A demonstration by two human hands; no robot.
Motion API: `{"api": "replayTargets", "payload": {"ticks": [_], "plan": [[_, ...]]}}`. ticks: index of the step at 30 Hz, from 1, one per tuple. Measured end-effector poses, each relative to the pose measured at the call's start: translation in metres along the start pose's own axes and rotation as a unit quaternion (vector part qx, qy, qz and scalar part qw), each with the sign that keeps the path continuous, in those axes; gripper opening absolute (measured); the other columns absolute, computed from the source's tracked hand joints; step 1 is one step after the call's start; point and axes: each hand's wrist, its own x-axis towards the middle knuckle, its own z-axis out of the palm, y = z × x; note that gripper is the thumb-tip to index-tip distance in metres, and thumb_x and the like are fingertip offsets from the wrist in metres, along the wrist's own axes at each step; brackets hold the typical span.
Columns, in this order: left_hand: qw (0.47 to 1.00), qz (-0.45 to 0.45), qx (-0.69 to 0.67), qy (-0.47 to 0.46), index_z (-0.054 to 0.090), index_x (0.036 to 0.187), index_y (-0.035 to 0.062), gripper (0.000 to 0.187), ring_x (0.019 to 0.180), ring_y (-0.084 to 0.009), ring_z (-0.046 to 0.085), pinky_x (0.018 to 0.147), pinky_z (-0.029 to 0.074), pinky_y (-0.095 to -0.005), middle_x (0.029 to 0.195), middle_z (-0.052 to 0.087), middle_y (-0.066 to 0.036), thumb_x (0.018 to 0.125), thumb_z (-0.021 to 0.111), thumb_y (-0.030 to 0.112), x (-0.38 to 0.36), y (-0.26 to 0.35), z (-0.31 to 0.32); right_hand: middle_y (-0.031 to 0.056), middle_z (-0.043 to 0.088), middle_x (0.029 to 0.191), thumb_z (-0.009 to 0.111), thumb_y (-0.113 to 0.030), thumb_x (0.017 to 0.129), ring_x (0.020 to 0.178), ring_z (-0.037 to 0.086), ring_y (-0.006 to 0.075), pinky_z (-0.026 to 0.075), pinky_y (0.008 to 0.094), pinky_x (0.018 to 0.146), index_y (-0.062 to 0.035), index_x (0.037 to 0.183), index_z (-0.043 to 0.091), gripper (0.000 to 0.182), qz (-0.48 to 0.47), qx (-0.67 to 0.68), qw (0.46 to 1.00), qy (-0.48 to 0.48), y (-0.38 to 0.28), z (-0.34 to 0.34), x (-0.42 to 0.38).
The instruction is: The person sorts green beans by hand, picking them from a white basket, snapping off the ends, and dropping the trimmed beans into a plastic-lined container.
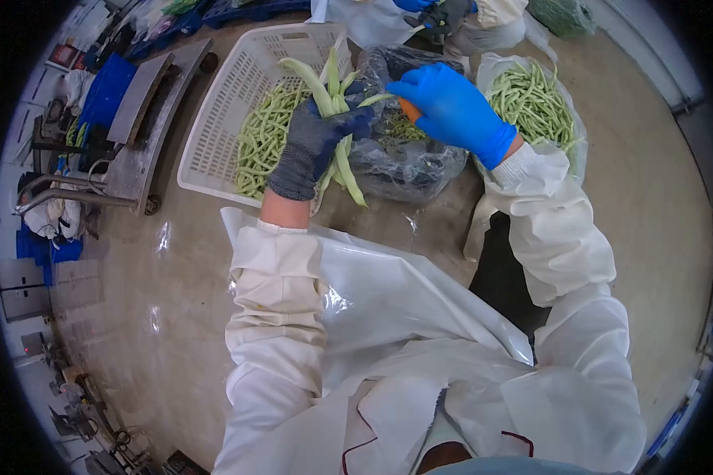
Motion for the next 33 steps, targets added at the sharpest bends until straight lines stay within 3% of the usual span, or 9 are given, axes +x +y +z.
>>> {"api": "replayTargets", "payload": {"ticks": [5, 8, 11, 14, 17, 23, 26, 29, 33], "plan": [[0.995, 0.025, 0.096, -0.014, 0.055, 0.119, -0.0028, 0.046, 0.079, -0.0159, 0.063, 0.072, 0.051, -0.0284, 0.094, 0.064, -0.009, 0.076, 0.069, 0.002, 0.000, 0.002, 0.001, 0.0084, 0.058, 0.076, 0.063, -0.012, 0.069, 0.073, 0.058, 0.0300, 0.046, 0.0407, 0.067, -0.0091, 0.079, 0.059, 0.011, -0.021, -0.056, 0.998, 0.002, -0.008, 0.004, -0.002], [0.996, 0.051, 0.061, -0.047, 0.053, 0.120, -0.0031, 0.049, 0.079, -0.0161, 0.062, 0.071, 0.051, -0.0291, 0.093, 0.063, -0.009, 0.075, 0.070, 0.003, -0.006, 0.009, 0.009, 0.0088, 0.061, 0.081, 0.061, -0.011, 0.073, 0.075, 0.060, 0.0252, 0.047, 0.0378, 0.069, -0.0067, 0.085, 0.063, 0.012, 0.055, 0.036, 0.994, 0.087, -0.012, 0.006, -0.003], [0.995, 0.060, -0.037, -0.070, 0.052, 0.116, -0.0039, 0.046, 0.073, -0.0175, 0.062, 0.068, 0.052, -0.0298, 0.085, 0.062, -0.008, 0.075, 0.071, 0.007, -0.008, 0.015, 0.015, 0.0050, 0.062, 0.091, 0.057, -0.010, 0.085, 0.078, 0.055, 0.0162, 0.045, 0.0307, 0.075, -0.0026, 0.101, 0.062, 0.019, 0.303, 0.459, 0.831, 0.081, -0.015, 0.003, 0.001], [0.987, 0.076, -0.130, -0.053, 0.049, 0.122, -0.0049, 0.050, 0.074, -0.0192, 0.063, 0.068, 0.052, -0.0306, 0.084, 0.062, -0.010, 0.077, 0.067, 0.009, -0.007, 0.024, 0.019, 0.0030, 0.060, 0.090, 0.054, -0.017, 0.092, 0.076, 0.051, 0.0106, 0.044, 0.0262, 0.074, 0.0026, 0.101, 0.062, 0.023, 0.261, 0.698, 0.667, 0.033, -0.005, 0.011, -0.002], [0.990, 0.104, -0.079, -0.043, 0.043, 0.128, -0.0060, 0.056, 0.073, -0.0200, 0.063, 0.068, 0.053, -0.0307, 0.080, 0.062, -0.011, 0.080, 0.063, 0.015, 0.000, 0.022, 0.011, 0.0033, 0.058, 0.089, 0.051, -0.017, 0.093, 0.077, 0.050, 0.0104, 0.044, 0.0255, 0.074, 0.0048, 0.101, 0.061, 0.025, 0.331, 0.650, 0.683, -0.025, -0.019, 0.018, 0.000], [0.965, 0.042, -0.215, -0.144, 0.054, 0.116, -0.0072, 0.044, 0.067, -0.0210, 0.062, 0.064, 0.053, -0.0322, 0.078, 0.062, -0.012, 0.079, 0.062, 0.015, -0.009, 0.017, 0.015, 0.0067, 0.061, 0.097, 0.050, -0.015, 0.094, 0.079, 0.054, 0.0119, 0.047, 0.0265, 0.075, 0.0048, 0.113, 0.059, 0.029, 0.223, 0.869, 0.441, -0.011, -0.022, 0.019, -0.008], [0.966, 0.025, -0.210, -0.147, 0.061, 0.098, -0.0061, 0.029, 0.065, -0.0217, 0.061, 0.063, 0.053, -0.0329, 0.078, 0.062, -0.013, 0.079, 0.063, 0.016, -0.009, 0.012, 0.015, 0.0054, 0.060, 0.095, 0.049, -0.014, 0.094, 0.079, 0.053, 0.0116, 0.046, 0.0266, 0.075, 0.0051, 0.114, 0.057, 0.029, 0.273, 0.842, 0.466, -0.004, -0.022, 0.032, -0.010], [0.971, 0.042, -0.195, -0.129, 0.061, 0.094, -0.0052, 0.026, 0.066, -0.0217, 0.062, 0.063, 0.053, -0.0329, 0.079, 0.063, -0.012, 0.078, 0.064, 0.016, -0.010, 0.017, 0.016, 0.0036, 0.058, 0.091, 0.048, -0.014, 0.095, 0.079, 0.052, 0.0115, 0.045, 0.0262, 0.076, 0.0055, 0.115, 0.056, 0.030, 0.219, 0.731, 0.646, 0.007, -0.024, 0.031, -0.009], [0.986, 0.066, -0.150, -0.037, 0.061, 0.095, -0.0031, 0.024, 0.069, -0.0192, 0.062, 0.065, 0.052, -0.0317, 0.082, 0.063, -0.010, 0.077, 0.068, 0.011, -0.002, 0.015, 0.017, 0.0007, 0.055, 0.084, 0.048, -0.017, 0.095, 0.074, 0.049, 0.0108, 0.042, 0.0262, 0.075, 0.0051, 0.110, 0.058, 0.028, 0.216, 0.840, 0.496, 0.030, -0.019, 0.009, -0.002]]}}
